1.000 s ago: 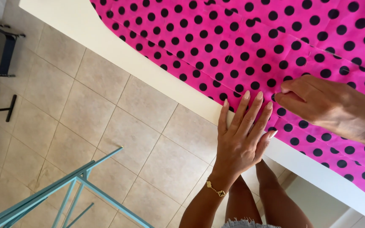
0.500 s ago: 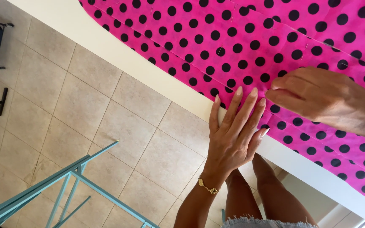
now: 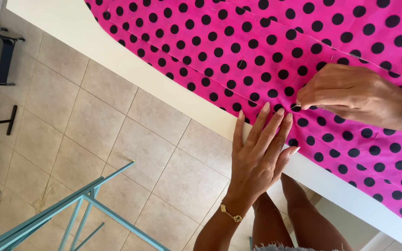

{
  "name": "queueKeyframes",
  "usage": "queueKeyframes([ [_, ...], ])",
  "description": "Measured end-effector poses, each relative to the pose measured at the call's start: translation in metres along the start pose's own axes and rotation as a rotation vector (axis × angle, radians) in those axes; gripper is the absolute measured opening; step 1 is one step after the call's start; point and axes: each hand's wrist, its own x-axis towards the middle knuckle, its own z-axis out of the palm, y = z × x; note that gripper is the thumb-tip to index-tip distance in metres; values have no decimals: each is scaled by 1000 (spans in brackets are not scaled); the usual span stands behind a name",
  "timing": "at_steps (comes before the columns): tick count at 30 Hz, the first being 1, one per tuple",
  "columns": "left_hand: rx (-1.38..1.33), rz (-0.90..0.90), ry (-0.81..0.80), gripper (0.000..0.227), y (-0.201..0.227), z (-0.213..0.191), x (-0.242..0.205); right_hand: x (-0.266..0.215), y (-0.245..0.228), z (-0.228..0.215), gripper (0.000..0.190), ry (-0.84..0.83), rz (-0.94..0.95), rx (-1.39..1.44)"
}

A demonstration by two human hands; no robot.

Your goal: The person pins a piece of pink polka-dotted fabric to another larger piece of the same fabric on a table and then cuts it using shears.

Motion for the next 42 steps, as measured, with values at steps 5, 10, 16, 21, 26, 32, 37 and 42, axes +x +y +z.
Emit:
queueKeyframes([
  [5,9,-34,-8,50,3,-4,4,5,-8,-3,42,24,-60,29],
  [10,6,-28,-7,49,2,-3,4,5,-11,4,22,4,-106,-182],
  [16,-45,-28,17,43,-2,-1,-2,-10,-12,10,41,24,-37,-326],
  [21,-75,-13,7,43,-12,10,-14,-12,-23,11,48,69,66,-245],
  [26,-22,2,30,48,11,2,-3,-41,-103,-31,48,291,282,-68],
  [32,394,127,-426,92,27,22,11,-219,-225,-66,22,571,963,-355],
  [37,351,276,-403,89,52,17,24,-345,-306,-54,18,633,1150,-660],
  [42,432,349,-433,85,83,33,20,-340,-297,-51,16,494,1172,-786],
])
